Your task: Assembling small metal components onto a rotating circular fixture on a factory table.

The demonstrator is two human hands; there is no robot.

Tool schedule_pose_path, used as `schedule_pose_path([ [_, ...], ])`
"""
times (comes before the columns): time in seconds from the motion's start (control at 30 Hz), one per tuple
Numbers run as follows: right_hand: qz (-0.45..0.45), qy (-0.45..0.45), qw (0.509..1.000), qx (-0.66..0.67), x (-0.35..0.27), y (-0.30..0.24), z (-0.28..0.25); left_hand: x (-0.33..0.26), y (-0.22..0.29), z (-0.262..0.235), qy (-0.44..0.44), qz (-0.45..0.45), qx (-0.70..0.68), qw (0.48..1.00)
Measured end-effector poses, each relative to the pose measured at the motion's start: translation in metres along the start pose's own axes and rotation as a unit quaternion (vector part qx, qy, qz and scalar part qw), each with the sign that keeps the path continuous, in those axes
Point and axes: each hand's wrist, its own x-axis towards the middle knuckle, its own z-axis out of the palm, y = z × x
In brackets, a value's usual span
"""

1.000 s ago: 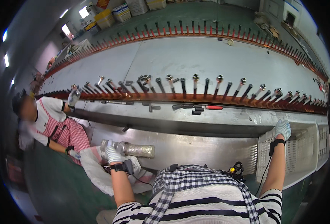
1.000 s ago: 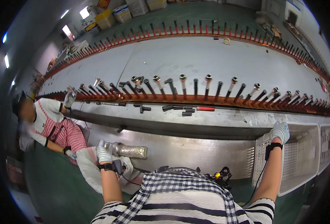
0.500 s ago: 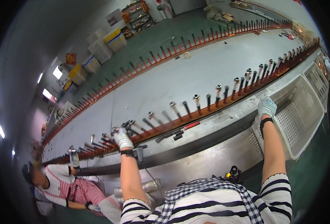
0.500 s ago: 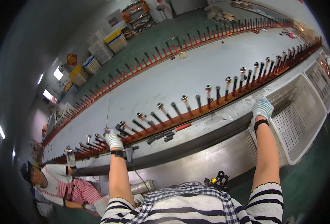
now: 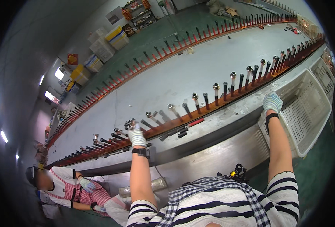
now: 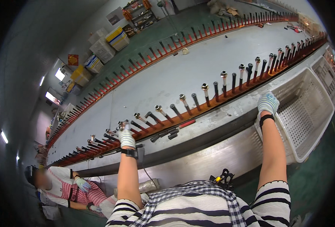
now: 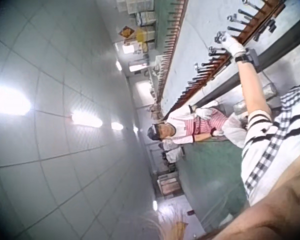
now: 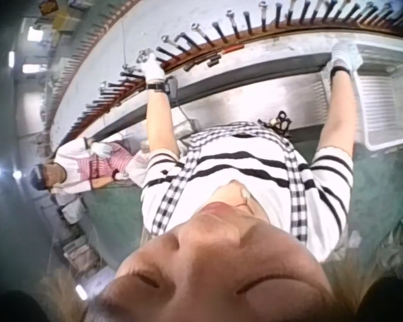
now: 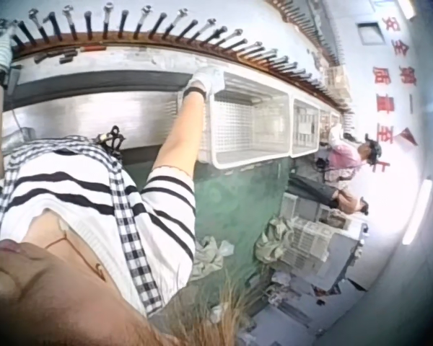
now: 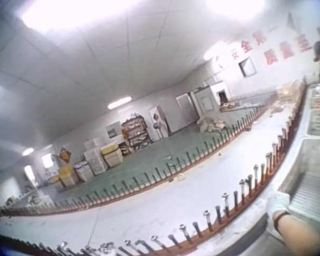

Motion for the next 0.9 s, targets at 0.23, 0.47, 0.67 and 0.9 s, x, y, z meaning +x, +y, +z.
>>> schedule_pose_path([
  [0.23, -0.023, 0.009, 1.000, -0.002, -0.005, 0.003, -0.012, -0.045, 0.094, 0.010, -0.018, 0.137, -0.222, 0.965],
  [0.47, -0.004, -0.002, 1.000, -0.002, 0.007, 0.009, 0.004, -0.075, 0.024, 0.039, -0.175, 0.083, 0.011, 0.981],
  [0.67, -0.023, 0.009, 1.000, 0.014, 0.011, 0.003, 0.011, -0.034, 0.020, 0.022, -0.087, 0.200, -0.066, 0.974],
  [0.9, -0.009, 0.013, 1.000, -0.008, 0.010, 0.016, 0.008, -0.124, 0.080, 0.057, -0.229, 0.225, -0.024, 0.947],
])
